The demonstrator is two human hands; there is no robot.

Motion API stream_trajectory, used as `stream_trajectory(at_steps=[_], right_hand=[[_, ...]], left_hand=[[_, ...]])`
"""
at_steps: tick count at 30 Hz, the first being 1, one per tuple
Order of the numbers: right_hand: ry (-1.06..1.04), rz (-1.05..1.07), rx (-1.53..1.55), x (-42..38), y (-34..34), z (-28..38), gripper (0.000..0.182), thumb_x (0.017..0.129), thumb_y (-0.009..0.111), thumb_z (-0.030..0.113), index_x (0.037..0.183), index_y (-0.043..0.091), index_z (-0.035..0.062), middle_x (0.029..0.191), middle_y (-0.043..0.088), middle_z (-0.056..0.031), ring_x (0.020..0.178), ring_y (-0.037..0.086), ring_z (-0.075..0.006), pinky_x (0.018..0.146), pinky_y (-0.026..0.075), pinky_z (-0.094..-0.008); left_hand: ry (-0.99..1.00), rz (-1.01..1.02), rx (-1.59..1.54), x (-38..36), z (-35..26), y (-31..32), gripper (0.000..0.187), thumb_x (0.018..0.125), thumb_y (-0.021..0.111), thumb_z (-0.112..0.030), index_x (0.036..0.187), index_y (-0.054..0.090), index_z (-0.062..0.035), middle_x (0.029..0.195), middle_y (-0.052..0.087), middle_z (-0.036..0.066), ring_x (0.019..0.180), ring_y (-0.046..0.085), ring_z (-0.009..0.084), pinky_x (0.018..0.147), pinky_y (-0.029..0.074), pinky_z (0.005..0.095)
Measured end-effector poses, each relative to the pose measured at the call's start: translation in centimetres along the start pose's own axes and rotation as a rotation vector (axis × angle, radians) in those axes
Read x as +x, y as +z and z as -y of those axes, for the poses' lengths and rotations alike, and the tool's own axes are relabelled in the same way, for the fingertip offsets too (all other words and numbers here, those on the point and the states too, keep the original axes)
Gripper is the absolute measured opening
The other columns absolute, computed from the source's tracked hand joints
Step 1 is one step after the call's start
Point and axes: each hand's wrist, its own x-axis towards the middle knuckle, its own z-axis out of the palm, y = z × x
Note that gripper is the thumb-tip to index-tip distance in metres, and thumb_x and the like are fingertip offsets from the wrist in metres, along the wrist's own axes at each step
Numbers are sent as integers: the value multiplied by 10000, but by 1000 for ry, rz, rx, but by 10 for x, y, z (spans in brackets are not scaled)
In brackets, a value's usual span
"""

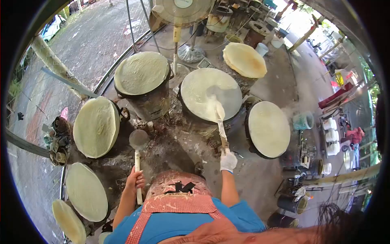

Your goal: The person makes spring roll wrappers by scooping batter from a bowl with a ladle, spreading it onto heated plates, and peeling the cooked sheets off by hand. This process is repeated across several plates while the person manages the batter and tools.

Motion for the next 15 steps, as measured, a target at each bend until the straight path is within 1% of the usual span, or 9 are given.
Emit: stream_trajectory(at_steps=[2, 3, 4, 5, 7, 8, 11, 14, 15], right_hand=[[146, 38, 483, -1, -4, 23, 239, 795, 567, 329, 817, 645, 104, 700, 606, -165, 643, 582, -356, 578, 447, -437], [43, -77, 639, 10, 40, 29, 257, 786, 575, 316, 782, 637, 66, 742, 614, -180, 672, 569, -384, 589, 436, -428], [1, 26, 698, 12, 41, 53, 268, 789, 566, 307, 763, 630, 48, 771, 613, -188, 700, 570, -391, 608, 441, -410], [-130, -13, 542, 17, 57, 68, 242, 793, 564, 303, 777, 636, 72, 755, 609, -189, 710, 573, -390, 611, 455, -415], [-170, -31, 386, 21, 45, 49, 243, 799, 550, 336, 788, 647, 113, 725, 606, -189, 717, 582, -381, 630, 468, -429], [-110, 50, 308, 27, 25, 35, 261, 802, 539, 360, 797, 650, 124, 725, 606, -192, 724, 585, -378, 644, 471, -437], [65, 120, 189, 60, 14, -28, 293, 801, 525, 392, 812, 653, 128, 752, 609, -194, 742, 589, -377, 671, 466, -453], [90, -87, 527, 80, 2, 9, 259, 782, 559, 367, 807, 653, 126, 730, 604, -186, 720, 580, -383, 662, 456, -466], [65, -66, 594, 85, 33, 19, 265, 771, 567, 378, 813, 652, 131, 706, 599, -176, 708, 570, -389, 659, 445, -469]], left_hand=[[-27, -5, -88, -6, 2, 0, 571, 887, 439, -89, 1325, 186, -356, 509, 243, -43, 346, 237, 54, 282, 228, 202], [-42, -26, -127, -7, 4, 4, 558, 889, 436, -94, 1314, 196, -364, 500, 234, -45, 339, 229, 53, 274, 225, 200], [-18, 38, -122, -8, 5, 5, 530, 887, 428, -90, 1296, 224, -359, 504, 234, -50, 339, 231, 51, 278, 224, 192], [8, 194, -207, -7, 9, 2, 551, 875, 433, -76, 1298, 226, -361, 517, 244, -55, 347, 240, 46, 284, 229, 186], [-21, -55, -206, -4, 10, 4, 599, 870, 435, -72, 1327, 194, -374, 532, 255, -53, 356, 244, 43, 291, 230, 186], [70, 2, -81, -7, 12, 7, 633, 870, 445, -80, 1346, 162, -386, 541, 261, -49, 363, 241, 40, 295, 227, 190], [64, 224, -265, -10, 18, 15, 626, 885, 431, -78, 1346, 164, -408, 534, 263, -33, 350, 240, 53, 292, 230, 199], [19, 268, -338, 10, 24, 17, 590, 895, 420, -84, 1333, 202, -414, 548, 278, -28, 359, 257, 60, 294, 246, 203], [11, 261, -341, 16, 29, 18, 590, 895, 420, -84, 1333, 202, -414, 548, 278, -28, 359, 257, 60, 294, 246, 203]])
